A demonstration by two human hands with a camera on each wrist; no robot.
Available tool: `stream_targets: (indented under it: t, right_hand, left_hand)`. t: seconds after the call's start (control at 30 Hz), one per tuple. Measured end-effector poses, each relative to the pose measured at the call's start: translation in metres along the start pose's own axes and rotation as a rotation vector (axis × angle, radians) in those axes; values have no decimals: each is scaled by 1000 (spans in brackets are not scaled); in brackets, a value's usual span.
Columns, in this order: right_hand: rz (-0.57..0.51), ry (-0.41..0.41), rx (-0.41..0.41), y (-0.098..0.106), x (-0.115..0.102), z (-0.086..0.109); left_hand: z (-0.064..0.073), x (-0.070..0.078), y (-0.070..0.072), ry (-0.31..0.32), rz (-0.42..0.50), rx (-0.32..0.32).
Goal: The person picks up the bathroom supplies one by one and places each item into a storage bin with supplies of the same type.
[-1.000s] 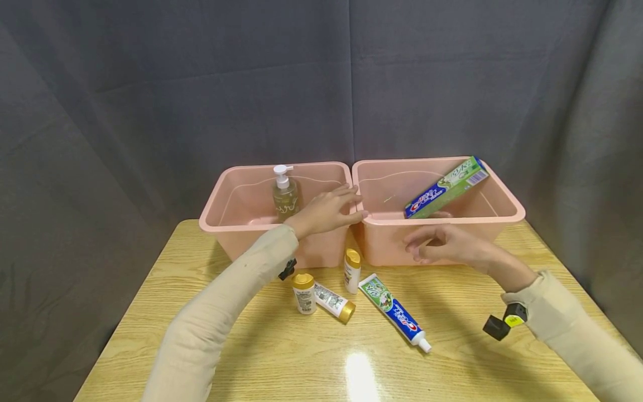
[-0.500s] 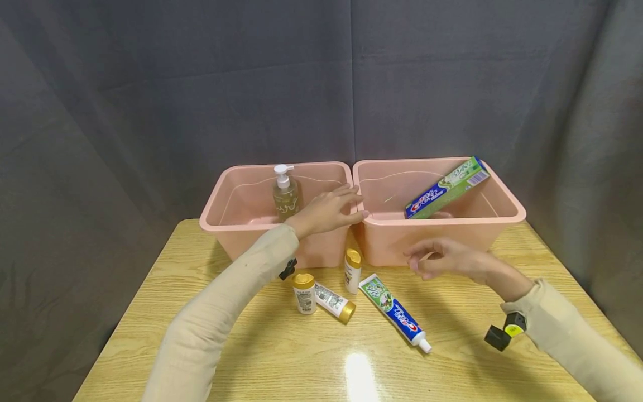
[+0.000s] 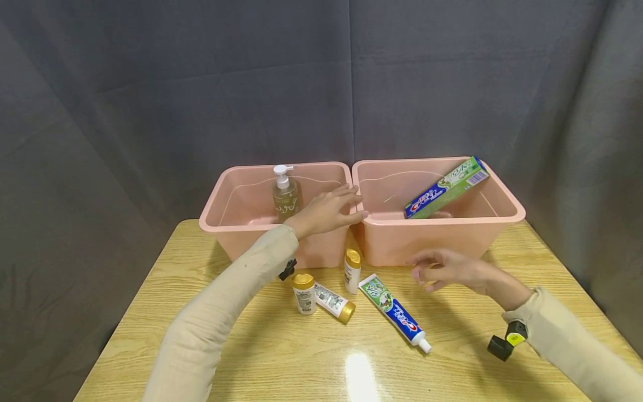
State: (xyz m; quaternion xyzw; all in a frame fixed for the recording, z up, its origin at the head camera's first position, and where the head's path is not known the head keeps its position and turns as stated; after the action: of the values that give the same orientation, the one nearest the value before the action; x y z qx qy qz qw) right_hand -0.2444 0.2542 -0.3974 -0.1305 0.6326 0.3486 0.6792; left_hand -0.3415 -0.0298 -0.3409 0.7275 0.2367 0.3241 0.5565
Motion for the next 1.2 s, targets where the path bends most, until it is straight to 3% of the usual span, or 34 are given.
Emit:
stream_targets:
  t: [0.77, 1.2]
  right_hand:
    - [-68, -109, -64, -22, 31, -6]
    - [-93, -130, -29, -38, 45, -13]
  left_hand:
    - [-1, -1, 0, 6, 5, -5]
    - [-1, -2, -1, 3, 9, 0]
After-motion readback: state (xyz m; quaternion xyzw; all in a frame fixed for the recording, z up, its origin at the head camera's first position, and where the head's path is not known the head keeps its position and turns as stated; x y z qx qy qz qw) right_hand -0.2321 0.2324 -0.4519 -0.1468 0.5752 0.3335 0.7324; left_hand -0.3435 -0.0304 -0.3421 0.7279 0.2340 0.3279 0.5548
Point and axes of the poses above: each hand's wrist, its own z-axis away from the middle knuckle, its own y-axis out of the back of the hand, x = y × z, the point moved 2 cm from there along -z, towards the middle knuckle, and after that the axes turned 1 degree about -z, right-handed, at the moved point
